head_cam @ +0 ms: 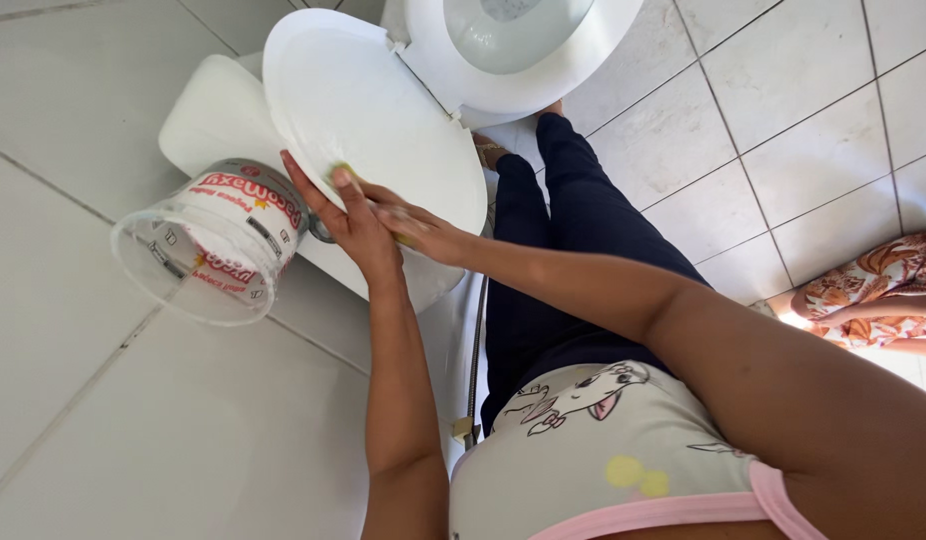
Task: The person scrubs the toilet seat and lid with a sponge, repeatedly dipping the sponge into a bucket of water to rinse it. They clean the underside of the lid, the top of the seat, and the rim of the bowl.
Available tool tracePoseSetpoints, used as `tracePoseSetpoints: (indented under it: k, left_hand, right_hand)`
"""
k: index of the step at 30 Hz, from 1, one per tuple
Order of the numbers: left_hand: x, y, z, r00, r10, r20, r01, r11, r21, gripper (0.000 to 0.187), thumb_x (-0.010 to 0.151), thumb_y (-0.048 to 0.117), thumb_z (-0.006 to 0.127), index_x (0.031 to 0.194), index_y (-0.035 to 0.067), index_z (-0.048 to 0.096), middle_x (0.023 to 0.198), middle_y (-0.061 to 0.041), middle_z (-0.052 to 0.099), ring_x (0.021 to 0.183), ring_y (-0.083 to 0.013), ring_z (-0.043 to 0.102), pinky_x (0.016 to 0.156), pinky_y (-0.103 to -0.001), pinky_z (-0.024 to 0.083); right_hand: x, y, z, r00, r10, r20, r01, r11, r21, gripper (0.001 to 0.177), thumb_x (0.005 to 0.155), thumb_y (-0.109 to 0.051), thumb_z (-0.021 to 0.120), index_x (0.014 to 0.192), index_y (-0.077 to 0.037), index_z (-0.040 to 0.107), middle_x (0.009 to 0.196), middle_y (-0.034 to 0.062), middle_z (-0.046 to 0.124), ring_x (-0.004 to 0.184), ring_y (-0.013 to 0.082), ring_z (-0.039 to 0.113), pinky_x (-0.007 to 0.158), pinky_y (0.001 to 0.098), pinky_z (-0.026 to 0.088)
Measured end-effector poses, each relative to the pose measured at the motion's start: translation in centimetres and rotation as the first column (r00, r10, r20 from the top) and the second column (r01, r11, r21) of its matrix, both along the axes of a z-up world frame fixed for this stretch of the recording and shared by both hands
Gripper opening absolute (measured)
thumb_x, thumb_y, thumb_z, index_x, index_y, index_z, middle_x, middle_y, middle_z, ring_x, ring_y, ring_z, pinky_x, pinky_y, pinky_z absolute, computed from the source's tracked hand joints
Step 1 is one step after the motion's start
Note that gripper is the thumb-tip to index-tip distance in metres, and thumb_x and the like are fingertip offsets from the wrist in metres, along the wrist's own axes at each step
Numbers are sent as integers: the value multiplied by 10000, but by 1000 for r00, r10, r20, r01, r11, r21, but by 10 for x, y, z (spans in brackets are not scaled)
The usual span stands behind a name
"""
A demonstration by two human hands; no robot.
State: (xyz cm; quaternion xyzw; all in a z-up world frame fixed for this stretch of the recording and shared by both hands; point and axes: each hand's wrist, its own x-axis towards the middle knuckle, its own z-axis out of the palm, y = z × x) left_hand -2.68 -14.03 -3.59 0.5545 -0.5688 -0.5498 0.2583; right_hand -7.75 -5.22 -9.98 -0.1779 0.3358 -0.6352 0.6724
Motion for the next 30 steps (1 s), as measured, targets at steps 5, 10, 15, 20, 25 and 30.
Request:
tracePoseSetpoints:
  k: [5,10,15,20,25,30]
  left_hand:
    - [-8,-3,0,993,11,-117,-4,998,65,825,1073,508,565,1684,170,125,1761,-111,149,1616,-298,238,1331,-441,234]
    - [-8,-11,3,993,18,-119,-6,995,99,803,1070,473,568,1688,175,151,1778,-88,105,1638,-302,194,1349,-476,201]
    - [2,-18,-7,986,-75,-148,80,996,27,867,1034,469,620,1703,201,139,1798,-57,78,1691,-282,105,1411,-517,130]
    - [14,-20,-23,988,-134,-73,134,991,-12,979,970,617,609,1712,222,108,1780,-53,48,1671,-266,57,1417,-516,103]
    - [14,-17,-23,981,-156,-112,153,988,-37,978,977,627,599,1695,197,95,1757,-42,31,1638,-259,62,1390,-508,117]
    - [17,-14,-26,982,-113,-149,106,993,-50,978,1003,579,603,1711,132,97,1750,-77,53,1650,-276,100,1387,-494,138]
  right_hand:
    - [-9,-85,-31,876,-122,-466,82,991,-105,662,1138,-471,281,1674,-84,259,1772,87,178,1667,242,115,1380,392,71]
    - [-9,16,-14,969,234,-77,-228,970,88,740,1057,-562,298,1607,-67,323,1732,139,161,1605,275,106,1269,405,89]
    - [-12,34,-6,970,222,-101,-215,973,77,716,1074,-557,345,1580,-51,384,1703,167,282,1609,307,162,1298,427,115]
    - [-13,-87,-28,852,-111,-511,58,991,-118,682,1149,-480,262,1684,-70,158,1777,139,115,1667,278,83,1376,413,78]
    - [-7,-35,-15,919,13,-395,-44,997,-71,714,1126,-525,272,1666,-64,186,1762,135,138,1653,245,80,1357,419,24]
    - [-5,27,-8,944,124,-304,-142,989,-38,765,1084,-614,252,1601,-63,372,1720,143,300,1649,276,155,1365,452,53]
